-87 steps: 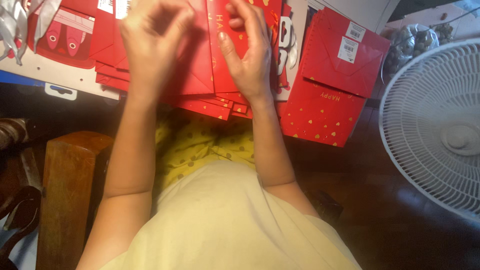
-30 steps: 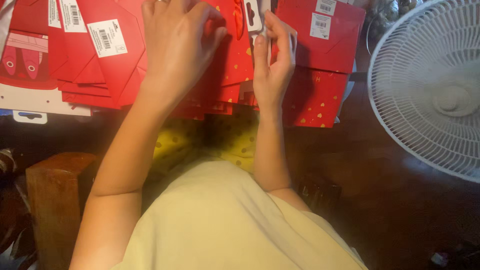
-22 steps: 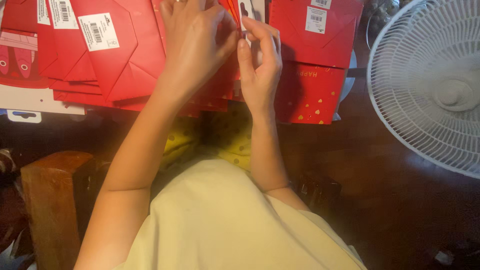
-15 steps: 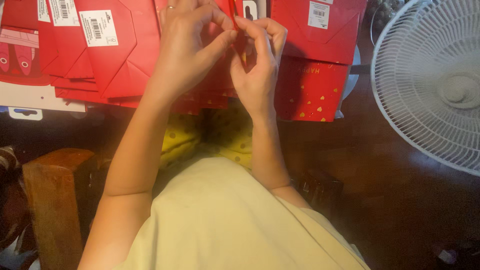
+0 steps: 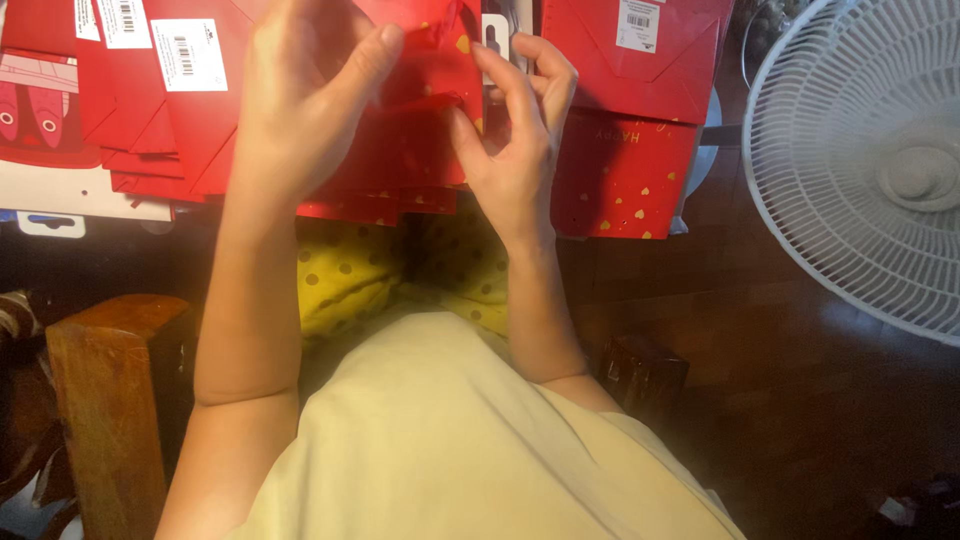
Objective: The person assembles red Valentine's Day gift boxes by folding the cardboard and inserting white ribbon handles through the side slots. The person works on multiple boxes one at a time, stacking completed boxes on the table.
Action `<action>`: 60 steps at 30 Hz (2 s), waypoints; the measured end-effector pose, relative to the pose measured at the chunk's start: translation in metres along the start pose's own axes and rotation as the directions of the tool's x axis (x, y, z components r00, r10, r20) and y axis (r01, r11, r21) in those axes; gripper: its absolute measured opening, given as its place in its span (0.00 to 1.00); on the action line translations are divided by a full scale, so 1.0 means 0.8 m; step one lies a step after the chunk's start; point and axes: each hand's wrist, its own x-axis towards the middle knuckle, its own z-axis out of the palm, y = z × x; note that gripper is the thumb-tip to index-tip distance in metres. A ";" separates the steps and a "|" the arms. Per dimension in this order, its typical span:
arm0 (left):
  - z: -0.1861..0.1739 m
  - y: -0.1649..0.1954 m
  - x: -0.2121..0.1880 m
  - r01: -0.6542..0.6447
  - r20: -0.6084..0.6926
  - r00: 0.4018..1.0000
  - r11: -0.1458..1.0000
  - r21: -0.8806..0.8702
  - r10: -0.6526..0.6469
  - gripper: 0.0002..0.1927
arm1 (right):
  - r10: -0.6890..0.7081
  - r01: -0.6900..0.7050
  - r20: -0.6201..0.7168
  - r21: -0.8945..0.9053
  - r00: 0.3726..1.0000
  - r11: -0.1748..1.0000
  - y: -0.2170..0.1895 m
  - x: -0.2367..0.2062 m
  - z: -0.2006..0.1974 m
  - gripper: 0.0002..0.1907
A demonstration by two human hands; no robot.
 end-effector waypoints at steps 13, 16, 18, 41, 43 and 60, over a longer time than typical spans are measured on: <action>0.050 -0.039 -0.013 -0.549 0.097 0.756 0.546 0.633 0.648 0.12 | 0.072 -0.066 -0.060 0.096 0.996 0.993 0.016 -0.010 -0.016 0.05; 0.051 -0.050 -0.013 -0.548 0.038 0.768 0.624 0.558 0.640 0.08 | 0.044 -0.040 -0.047 0.082 0.998 0.996 0.012 -0.009 -0.016 0.05; 0.048 -0.054 -0.014 -0.546 -0.002 0.785 0.694 0.470 0.619 0.06 | 0.027 -0.024 -0.037 0.075 0.999 0.997 0.007 -0.008 -0.016 0.05; 0.020 -0.079 -0.031 -0.470 -0.030 0.882 0.882 -0.019 0.470 0.03 | -0.035 0.090 0.266 -0.196 0.963 0.976 -0.041 0.010 -0.020 0.21; 0.020 -0.082 -0.031 -0.462 -0.030 0.887 0.886 -0.036 0.462 0.03 | -0.051 0.102 0.293 -0.161 0.955 0.982 -0.041 0.009 -0.021 0.18; 0.009 -0.091 -0.030 -0.410 0.012 0.909 0.901 -0.142 0.416 0.04 | -0.022 0.028 0.118 -0.051 0.993 0.998 -0.047 0.004 0.008 0.09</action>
